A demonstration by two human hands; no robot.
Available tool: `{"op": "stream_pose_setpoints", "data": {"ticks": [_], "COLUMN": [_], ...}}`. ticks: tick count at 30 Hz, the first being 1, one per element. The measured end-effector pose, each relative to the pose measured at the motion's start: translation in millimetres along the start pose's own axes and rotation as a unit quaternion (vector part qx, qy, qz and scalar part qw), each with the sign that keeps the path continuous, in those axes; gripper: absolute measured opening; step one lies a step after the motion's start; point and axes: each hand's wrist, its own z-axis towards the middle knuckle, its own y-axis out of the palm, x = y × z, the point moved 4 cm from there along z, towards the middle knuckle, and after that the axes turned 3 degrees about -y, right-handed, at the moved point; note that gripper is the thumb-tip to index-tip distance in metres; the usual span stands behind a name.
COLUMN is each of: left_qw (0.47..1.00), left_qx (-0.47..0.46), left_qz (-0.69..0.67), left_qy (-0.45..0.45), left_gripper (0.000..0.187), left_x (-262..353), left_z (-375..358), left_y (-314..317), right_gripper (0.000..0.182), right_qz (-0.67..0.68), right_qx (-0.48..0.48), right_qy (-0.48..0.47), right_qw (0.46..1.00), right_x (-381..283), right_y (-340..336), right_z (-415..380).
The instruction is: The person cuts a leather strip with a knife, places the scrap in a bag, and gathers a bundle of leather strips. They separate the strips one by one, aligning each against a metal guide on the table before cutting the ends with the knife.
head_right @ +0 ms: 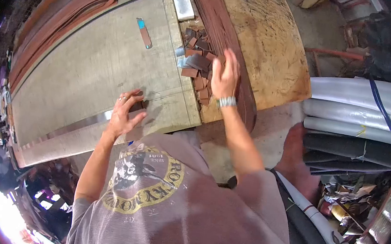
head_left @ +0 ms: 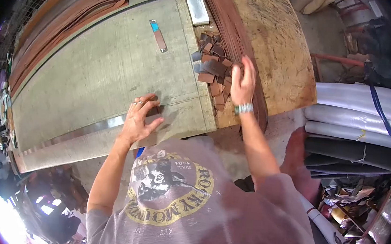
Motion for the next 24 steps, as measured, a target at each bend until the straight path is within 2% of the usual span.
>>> {"op": "stream_pose_setpoints", "data": {"ticks": [1, 2, 3, 4, 7, 8, 11, 14, 16, 18, 19, 21, 24], "left_qw": [1.000, 1.000, 1.000, 0.999, 0.997, 0.995, 0.992, 0.988, 0.974, 0.955, 0.952, 0.945, 0.950], "left_qx": [0.013, -0.008, -0.012, -0.019, -0.023, -0.020, 0.002, -0.005, -0.032, -0.038, -0.044, -0.060, -0.069], "left_qz": [-0.009, -0.004, 0.004, 0.012, 0.032, 0.037, 0.051, 0.090, 0.112, 0.128, 0.147, 0.175, 0.172], "left_qy": [0.001, 0.000, 0.012, 0.023, 0.072, 0.093, 0.118, 0.125, 0.196, 0.264, 0.263, 0.269, 0.253], "left_gripper": [0.054, 0.066, 0.068, 0.070, 0.075, 0.078, 0.085, 0.087, 0.084, 0.080, 0.073, 0.067, 0.061], "left_x": [9.0, 14.3, 23.5, 34.4, 57.8, 62.1, 51.6, 63.0, 89.4, 118.5, 126.0, 121.7, 103.2], "left_z": [12.2, 26.1, 43.8, 61.7, 117.7, 140.5, 211.7, 252.5, 254.5, 244.2, 237.2, 225.4, 206.7], "left_y": [1.3, 5.4, 9.6, 14.4, 28.4, 33.2, 57.0, 73.4, 85.3, 106.4, 120.0, 139.9, 136.8], "right_gripper": [0.048, 0.048, 0.049, 0.063, 0.084, 0.097, 0.094, 0.083, 0.079, 0.078, 0.078, 0.078, 0.079], "right_qz": [0.013, -0.048, -0.110, -0.156, -0.281, -0.304, -0.281, -0.304, -0.295, -0.295, -0.296, -0.302, -0.288], "right_qx": [0.006, 0.009, 0.012, -0.024, -0.043, -0.039, -0.055, -0.032, -0.047, -0.062, -0.071, -0.096, -0.099], "right_qy": [0.031, 0.039, 0.048, 0.056, 0.106, 0.118, 0.139, 0.130, 0.153, 0.115, 0.097, 0.131, 0.158], "right_qw": [0.999, 0.998, 0.993, 0.986, 0.953, 0.944, 0.948, 0.943, 0.942, 0.946, 0.948, 0.939, 0.939], "right_x": [-3.2, -8.3, -11.1, -8.3, 2.1, 14.8, 39.8, 54.4, 54.2, 51.3, 46.4, 45.2, 40.0], "right_y": [-12.4, -25.1, -35.7, -42.8, -55.4, -58.7, -66.5, -71.4, -77.5, -74.4, -72.5, -69.8, -67.9], "right_z": [-20.4, -39.0, -55.0, -68.6, -88.6, -93.0, -96.9, -90.8, -83.1, -76.3, -76.2, -75.7, -77.4]}}
